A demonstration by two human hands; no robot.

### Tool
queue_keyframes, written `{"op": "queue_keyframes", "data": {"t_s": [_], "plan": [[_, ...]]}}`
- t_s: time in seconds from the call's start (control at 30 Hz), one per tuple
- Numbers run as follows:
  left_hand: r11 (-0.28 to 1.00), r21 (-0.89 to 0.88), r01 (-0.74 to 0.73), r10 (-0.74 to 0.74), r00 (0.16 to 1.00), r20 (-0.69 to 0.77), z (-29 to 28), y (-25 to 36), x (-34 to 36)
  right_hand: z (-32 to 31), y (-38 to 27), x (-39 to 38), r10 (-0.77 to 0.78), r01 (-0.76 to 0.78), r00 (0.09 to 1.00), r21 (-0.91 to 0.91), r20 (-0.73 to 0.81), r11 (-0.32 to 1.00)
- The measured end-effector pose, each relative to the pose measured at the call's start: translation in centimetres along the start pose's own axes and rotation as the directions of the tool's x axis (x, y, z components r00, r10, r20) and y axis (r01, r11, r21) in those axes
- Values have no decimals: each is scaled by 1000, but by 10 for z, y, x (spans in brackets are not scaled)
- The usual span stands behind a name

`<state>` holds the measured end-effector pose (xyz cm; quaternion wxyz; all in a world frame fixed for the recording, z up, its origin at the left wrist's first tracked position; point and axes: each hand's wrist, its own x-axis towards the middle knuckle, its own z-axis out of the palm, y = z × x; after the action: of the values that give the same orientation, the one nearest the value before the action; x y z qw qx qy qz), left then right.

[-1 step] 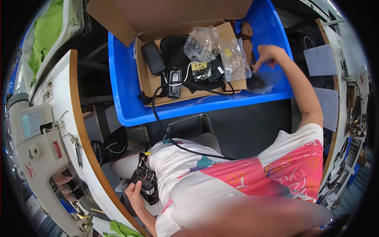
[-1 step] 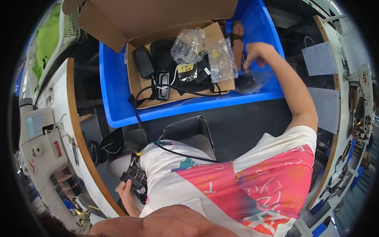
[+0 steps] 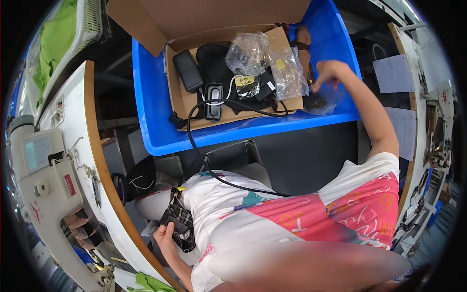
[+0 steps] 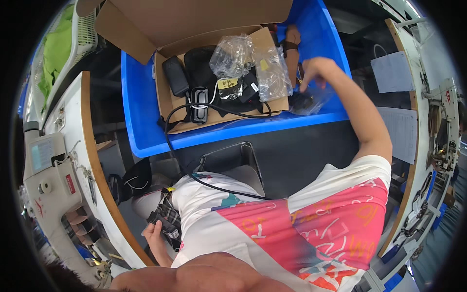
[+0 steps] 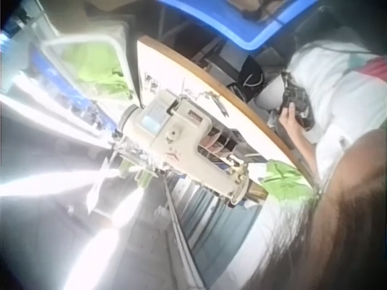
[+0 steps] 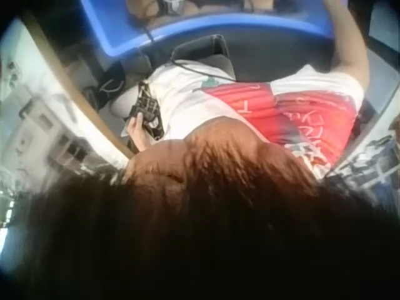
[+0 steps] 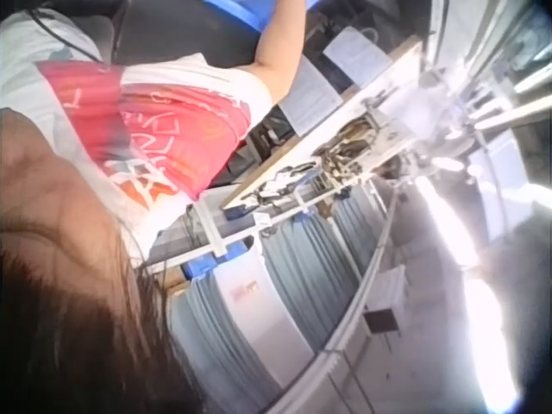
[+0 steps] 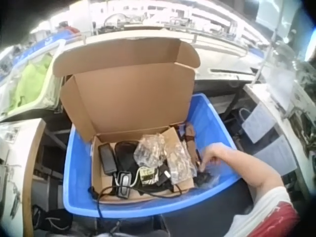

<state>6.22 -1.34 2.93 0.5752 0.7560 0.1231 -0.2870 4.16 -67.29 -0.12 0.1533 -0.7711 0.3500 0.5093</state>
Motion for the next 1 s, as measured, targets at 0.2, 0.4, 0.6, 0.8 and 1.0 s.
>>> {"op": "queue_keyframes", "data": {"t_s": [0.2, 0.4, 0.6, 0.8, 1.0], "plan": [[1000, -8, -14, 14, 1000, 28, 1, 1, 8, 58, 28, 63, 116, -125, 919, -2, 378, 992], [994, -72, -86, 87, 996, 12, -13, -21, -6, -11, 24, -19, -51, 102, 982, 283, -181, 954], [965, -221, -142, 142, 990, -15, -13, -33, -13, -59, 27, -133, -341, 669, 714, 452, -612, 590], [962, -70, -262, 259, 965, -49, -28, -53, -14, -27, -104, -188, -732, 946, 283, 305, -619, 108], [918, -275, -287, 327, 938, 113, -25, -31, -10, 78, -280, -218, -974, 909, 131, 414, -187, 43]]}}
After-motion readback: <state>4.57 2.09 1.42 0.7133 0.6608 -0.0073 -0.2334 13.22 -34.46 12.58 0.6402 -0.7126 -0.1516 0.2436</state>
